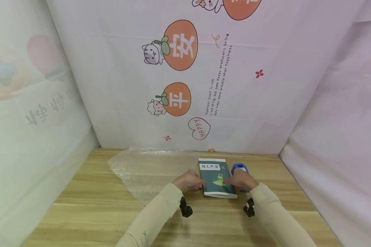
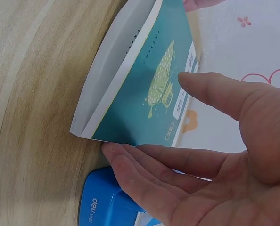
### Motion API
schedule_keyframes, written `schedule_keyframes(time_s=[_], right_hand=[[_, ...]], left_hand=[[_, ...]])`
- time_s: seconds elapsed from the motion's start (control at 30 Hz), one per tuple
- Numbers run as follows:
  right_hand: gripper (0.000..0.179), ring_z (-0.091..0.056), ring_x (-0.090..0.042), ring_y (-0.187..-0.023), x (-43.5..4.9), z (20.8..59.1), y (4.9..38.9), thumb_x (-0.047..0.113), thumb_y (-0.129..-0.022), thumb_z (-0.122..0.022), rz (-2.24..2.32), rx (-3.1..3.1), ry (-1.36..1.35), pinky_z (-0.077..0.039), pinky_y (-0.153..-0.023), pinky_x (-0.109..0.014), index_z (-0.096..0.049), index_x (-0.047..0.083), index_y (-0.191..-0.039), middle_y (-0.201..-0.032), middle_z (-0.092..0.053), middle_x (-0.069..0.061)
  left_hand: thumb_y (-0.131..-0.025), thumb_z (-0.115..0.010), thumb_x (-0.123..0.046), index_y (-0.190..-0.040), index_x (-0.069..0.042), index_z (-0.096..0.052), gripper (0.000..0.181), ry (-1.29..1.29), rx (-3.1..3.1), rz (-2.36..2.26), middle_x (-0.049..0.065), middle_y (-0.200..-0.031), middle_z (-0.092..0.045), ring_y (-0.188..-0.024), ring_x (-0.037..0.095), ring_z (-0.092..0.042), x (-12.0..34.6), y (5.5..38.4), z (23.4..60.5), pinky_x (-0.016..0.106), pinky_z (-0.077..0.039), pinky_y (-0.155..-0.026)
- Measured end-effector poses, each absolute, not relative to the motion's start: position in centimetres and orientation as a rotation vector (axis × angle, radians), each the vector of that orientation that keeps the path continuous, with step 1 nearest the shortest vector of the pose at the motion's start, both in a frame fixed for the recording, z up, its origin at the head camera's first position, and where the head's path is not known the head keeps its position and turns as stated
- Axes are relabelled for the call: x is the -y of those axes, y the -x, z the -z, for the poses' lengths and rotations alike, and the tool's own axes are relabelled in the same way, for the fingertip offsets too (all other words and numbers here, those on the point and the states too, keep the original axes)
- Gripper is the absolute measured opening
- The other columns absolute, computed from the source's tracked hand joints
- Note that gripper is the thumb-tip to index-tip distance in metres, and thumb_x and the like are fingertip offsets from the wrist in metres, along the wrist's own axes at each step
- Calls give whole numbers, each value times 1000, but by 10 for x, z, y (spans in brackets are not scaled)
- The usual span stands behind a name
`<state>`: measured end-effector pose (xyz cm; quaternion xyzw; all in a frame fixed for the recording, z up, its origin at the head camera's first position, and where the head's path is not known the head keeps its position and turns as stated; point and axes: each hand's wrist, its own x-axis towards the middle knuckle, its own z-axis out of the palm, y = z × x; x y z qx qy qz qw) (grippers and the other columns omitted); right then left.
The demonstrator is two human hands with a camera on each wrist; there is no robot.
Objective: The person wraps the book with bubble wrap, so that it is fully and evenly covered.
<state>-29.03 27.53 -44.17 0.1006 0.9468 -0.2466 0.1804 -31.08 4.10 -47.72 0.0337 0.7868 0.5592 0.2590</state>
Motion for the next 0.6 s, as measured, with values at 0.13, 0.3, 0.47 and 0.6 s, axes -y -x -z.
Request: schedule_keyframes(time_s=[0.13,0.3,0.47,0.6], right_hand=[[36,-44,-8,-53,-276,442,290,35,-94,-77,704,-2681,-275,-41,-52,-20,-68,1,-86,-56,-44,6],[37,-46,-9,-55,-277,442,290,36,-93,-78,703,-2686,-269,-43,-54,-21,-68,1,-87,-58,-47,5],[38,-45,-9,-56,-278,444,290,38,-94,-77,687,-2676,-293,-42,-55,-22,-70,1,-88,-60,-47,5],[38,-44,-10,-57,-279,444,289,38,-93,-77,686,-2681,-293,-41,-56,-22,-70,1,-86,-59,-45,6]], left_hand=[[-86,-82,-7,-83,-2,-69,14,-106,-2114,-1540,3,-80,-65,-68,10,-59,-44,308,480,24,-60,-69],[-85,-79,1,-110,6,-72,26,-114,-2095,-1646,8,-89,-77,-71,11,-66,-51,304,486,24,-60,-69],[-87,-73,10,-124,12,-65,38,-104,-2067,-1778,19,-106,-79,-94,24,-79,-56,302,495,32,-67,-84],[-88,-70,11,-120,15,-65,33,-64,-2015,-1837,22,-110,-78,-103,31,-80,-57,304,499,35,-66,-89]])
